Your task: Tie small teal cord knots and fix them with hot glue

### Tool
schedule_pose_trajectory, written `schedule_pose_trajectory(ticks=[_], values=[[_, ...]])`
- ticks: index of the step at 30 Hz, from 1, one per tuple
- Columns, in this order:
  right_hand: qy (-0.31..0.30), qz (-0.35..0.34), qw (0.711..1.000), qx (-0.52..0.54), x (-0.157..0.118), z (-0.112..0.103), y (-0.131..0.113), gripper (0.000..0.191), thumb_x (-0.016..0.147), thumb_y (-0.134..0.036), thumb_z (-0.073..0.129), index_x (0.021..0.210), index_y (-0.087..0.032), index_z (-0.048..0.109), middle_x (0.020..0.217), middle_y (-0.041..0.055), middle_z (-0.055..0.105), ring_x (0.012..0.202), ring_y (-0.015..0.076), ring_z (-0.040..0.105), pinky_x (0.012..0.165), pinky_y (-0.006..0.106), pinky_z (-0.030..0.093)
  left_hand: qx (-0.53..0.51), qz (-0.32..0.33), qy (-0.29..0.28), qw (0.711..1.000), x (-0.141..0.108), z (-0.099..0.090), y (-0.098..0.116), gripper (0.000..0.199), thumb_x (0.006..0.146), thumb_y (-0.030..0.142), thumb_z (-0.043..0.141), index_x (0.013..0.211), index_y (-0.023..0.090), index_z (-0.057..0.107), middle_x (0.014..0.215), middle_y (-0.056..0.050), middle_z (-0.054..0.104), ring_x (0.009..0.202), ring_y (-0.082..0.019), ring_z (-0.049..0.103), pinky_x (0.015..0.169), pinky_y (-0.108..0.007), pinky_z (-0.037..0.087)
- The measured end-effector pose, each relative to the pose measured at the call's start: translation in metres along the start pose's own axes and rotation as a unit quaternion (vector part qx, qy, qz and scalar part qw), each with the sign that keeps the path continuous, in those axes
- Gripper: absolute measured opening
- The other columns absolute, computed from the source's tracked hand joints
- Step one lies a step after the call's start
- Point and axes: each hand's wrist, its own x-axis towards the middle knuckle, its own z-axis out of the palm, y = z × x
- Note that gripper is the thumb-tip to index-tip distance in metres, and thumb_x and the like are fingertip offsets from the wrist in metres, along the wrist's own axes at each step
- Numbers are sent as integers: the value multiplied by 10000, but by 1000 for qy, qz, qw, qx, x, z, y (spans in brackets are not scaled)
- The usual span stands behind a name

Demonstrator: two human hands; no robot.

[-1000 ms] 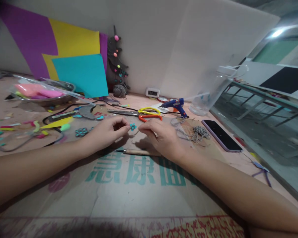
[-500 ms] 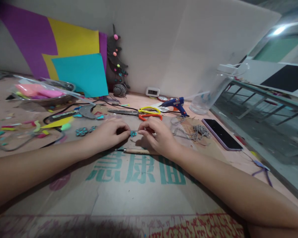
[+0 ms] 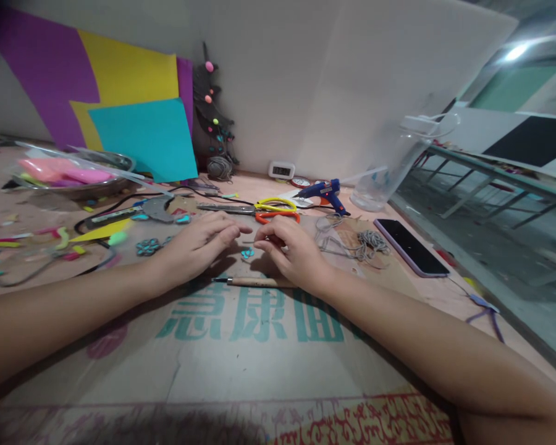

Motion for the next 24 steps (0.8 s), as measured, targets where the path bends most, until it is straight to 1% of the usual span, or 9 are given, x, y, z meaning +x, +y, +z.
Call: schedule_pose_trajectory(ticks=[2,6,8,11,14,18,21,24], values=[[0,-7,1000,1,0,-1,0,82,915,-210,579,836,-187,581,715,3,559,637,131,493,607,268,408,-2,20,-12,1000,-1,-1,1,395,1004,370,343,984,199,699,1026,-46,668,1013,-213,562,914,-367,401],[0,-12,1000,3,0,-1,-1,82,915,-212,579,836,-189,577,707,1,554,633,130,486,602,268,404,-24,57,-26,998,-2,1,-1,324,1002,329,383,1039,194,675,1082,-44,647,1080,-196,531,963,-342,381],[1,-13,1000,5,0,-1,-1,88,917,-218,578,835,-187,577,700,0,548,630,130,485,598,267,404,-26,72,-29,997,-2,3,-3,303,1000,312,396,1035,189,671,1088,-46,643,1097,-193,522,979,-336,374],[-2,-8,1000,4,0,-1,-1,92,920,-224,572,836,-188,576,704,2,551,630,131,484,595,267,404,-18,81,-25,996,-2,4,-6,276,990,297,427,981,189,681,1052,-44,654,1064,-193,534,963,-337,385],[-3,-5,1000,5,0,-1,0,95,919,-229,572,834,-188,576,707,4,554,634,132,487,597,267,405,-8,79,-19,997,0,4,-6,247,967,295,480,904,190,695,989,-34,675,1010,-193,555,927,-338,400],[-6,-1,1000,9,0,-1,1,89,921,-231,565,846,-186,585,720,7,564,637,134,491,600,267,408,-13,63,-11,998,1,3,-6,237,948,326,517,875,201,704,969,-22,691,985,-190,573,898,-332,415],[-5,2,1000,10,0,0,1,91,923,-232,562,852,-184,592,722,7,570,639,135,495,604,267,408,-24,53,-14,998,1,2,-5,277,966,345,474,903,203,704,992,-27,698,1000,-191,585,926,-336,415],[-6,10,1000,6,0,-1,1,98,925,-242,563,852,-185,595,728,10,579,645,137,504,605,269,407,-45,38,-22,998,1,1,-3,333,993,347,397,989,198,695,1052,-40,699,1046,-193,589,981,-349,404]])
